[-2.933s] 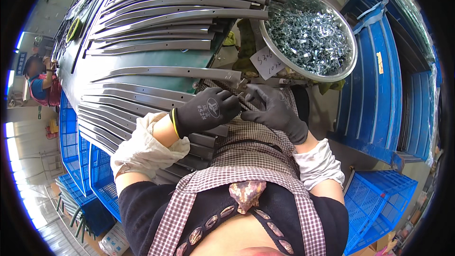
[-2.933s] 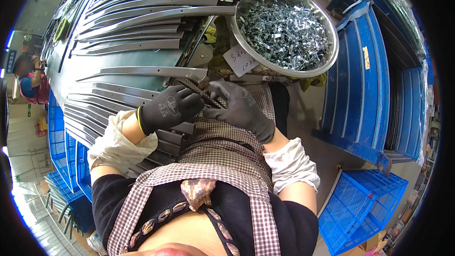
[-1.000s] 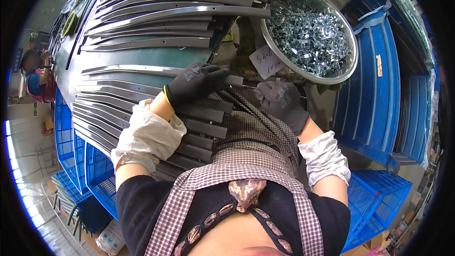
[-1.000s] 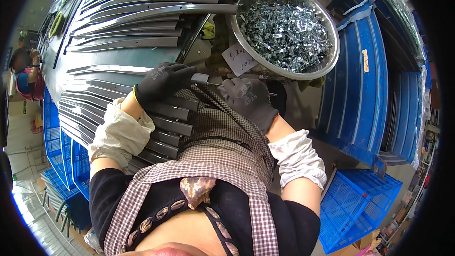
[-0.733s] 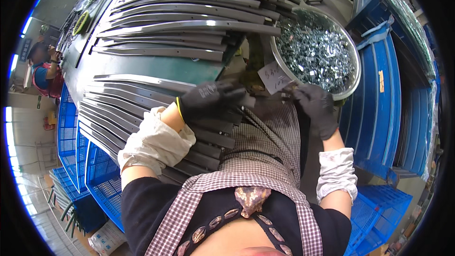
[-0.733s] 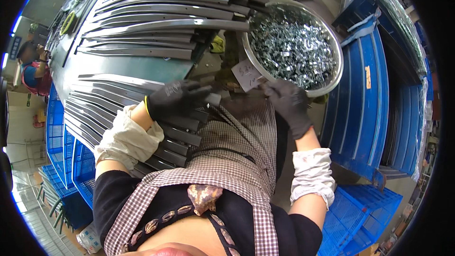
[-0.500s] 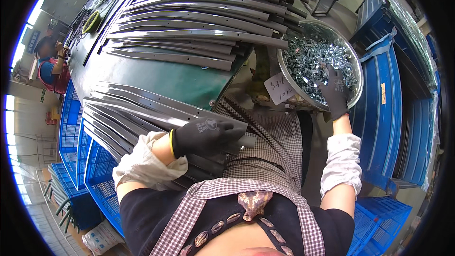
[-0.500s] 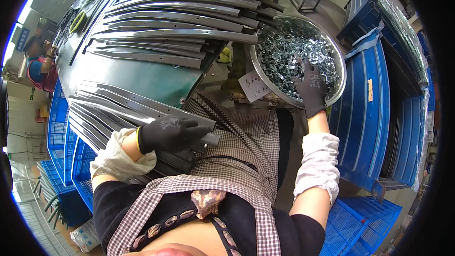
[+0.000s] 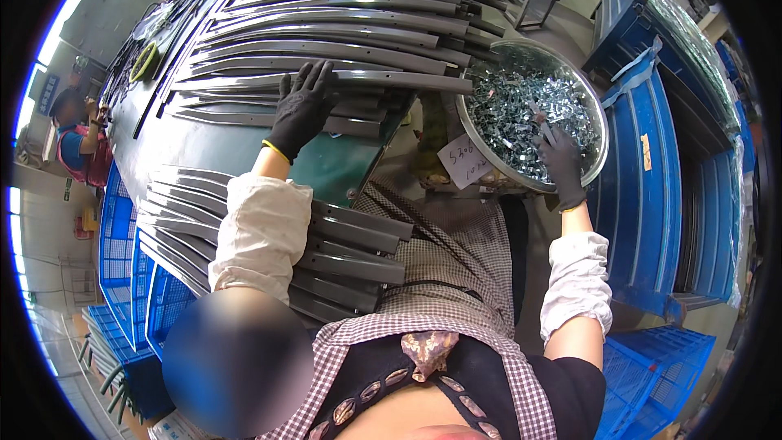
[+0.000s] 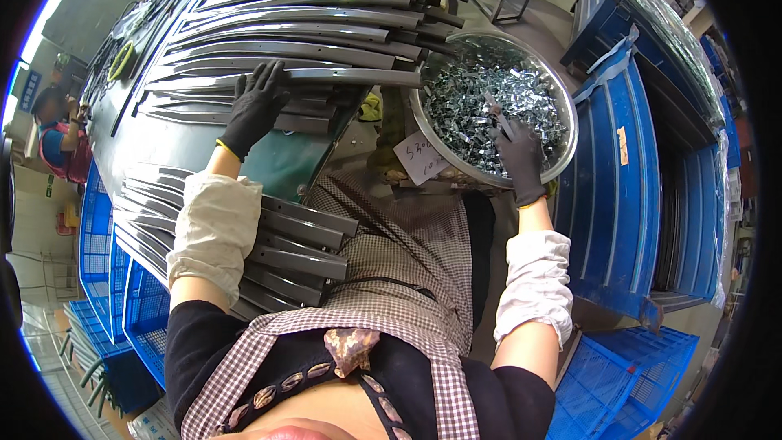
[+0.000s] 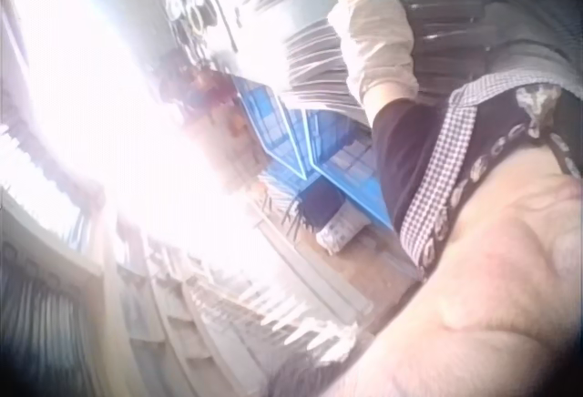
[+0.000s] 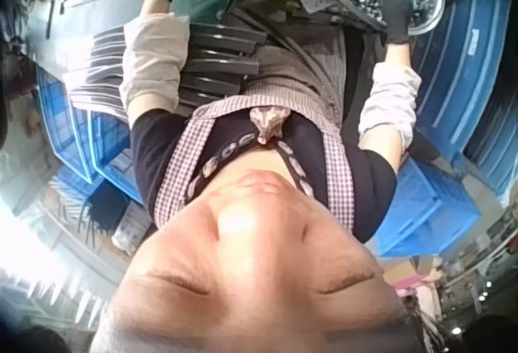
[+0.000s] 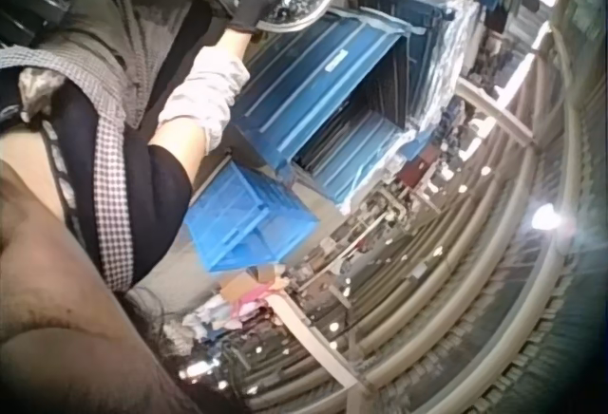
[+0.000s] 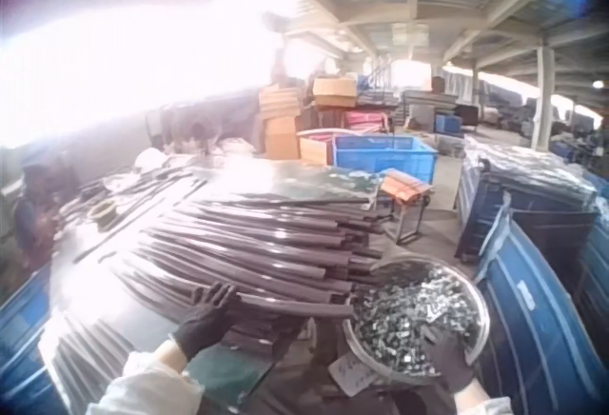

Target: The person repeatedly picks up long metal frame pieces and small fasteners from a bowl, then inserts the fasteners into holes along the frames. The person handles the frames and fasteners one at a time, placing the fastened pieces back on the work surface.

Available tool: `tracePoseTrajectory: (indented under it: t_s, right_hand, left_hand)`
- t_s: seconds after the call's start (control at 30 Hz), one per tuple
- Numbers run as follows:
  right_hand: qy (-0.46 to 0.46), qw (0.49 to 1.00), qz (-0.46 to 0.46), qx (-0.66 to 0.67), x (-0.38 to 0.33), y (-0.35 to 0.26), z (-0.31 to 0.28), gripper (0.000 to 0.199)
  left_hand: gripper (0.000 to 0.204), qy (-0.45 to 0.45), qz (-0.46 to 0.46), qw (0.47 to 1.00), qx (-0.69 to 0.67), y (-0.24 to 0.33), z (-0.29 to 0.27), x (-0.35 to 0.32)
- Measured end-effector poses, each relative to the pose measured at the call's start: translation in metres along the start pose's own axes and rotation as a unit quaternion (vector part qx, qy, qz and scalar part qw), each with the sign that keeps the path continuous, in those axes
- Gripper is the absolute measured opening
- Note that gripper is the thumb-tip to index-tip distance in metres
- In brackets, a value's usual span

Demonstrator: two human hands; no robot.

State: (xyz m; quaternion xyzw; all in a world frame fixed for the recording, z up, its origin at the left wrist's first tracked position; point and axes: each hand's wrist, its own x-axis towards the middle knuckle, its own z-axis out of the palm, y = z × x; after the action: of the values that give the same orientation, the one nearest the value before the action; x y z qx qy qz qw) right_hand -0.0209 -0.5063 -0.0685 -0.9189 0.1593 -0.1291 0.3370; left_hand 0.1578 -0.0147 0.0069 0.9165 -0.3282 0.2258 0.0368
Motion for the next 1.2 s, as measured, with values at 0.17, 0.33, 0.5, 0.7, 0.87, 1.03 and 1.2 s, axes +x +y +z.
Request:
tracePoseTrajectory:
  t_s: [0.17,0.33,0.5,0.7,0.87,1.03,1.2]
  right_hand:
    - [-0.015,0.959,0.099,0.266,-0.015,-0.042,-0.019,0.017]
    - [-0.068,0.904,0.128,0.402,-0.030,-0.047,-0.023,0.018]
    - [-0.044,0.879,0.063,0.470,-0.055,-0.074,0.003,0.022]
    - [-0.114,0.841,0.101,0.519,-0.089,-0.095,0.003,0.016]
    - [-0.079,0.848,0.061,0.521,-0.113,-0.099,0.009,0.012]
    - [-0.117,0.835,0.060,0.535,-0.129,-0.107,0.009,0.015]
    - [-0.178,0.831,0.026,0.526,-0.139,-0.115,0.007,0.019]
  left_hand:
    - [0.055,-0.013,0.059,0.998,-0.022,-0.013,0.007,0.005]
    - [0.030,-0.109,0.080,0.988,-0.081,0.006,-0.018,-0.025]
    - [0.030,-0.080,0.065,0.976,-0.189,0.017,-0.035,-0.049]
    - [0.040,-0.143,0.041,0.962,-0.227,0.020,-0.043,-0.055]
    - [0.038,-0.181,0.022,0.946,-0.268,0.023,-0.056,-0.088]
    - [0.041,-0.188,-0.022,0.951,-0.244,0.025,-0.065,-0.102]
    - [0.038,-0.178,-0.021,0.960,-0.214,0.018,-0.062,-0.106]
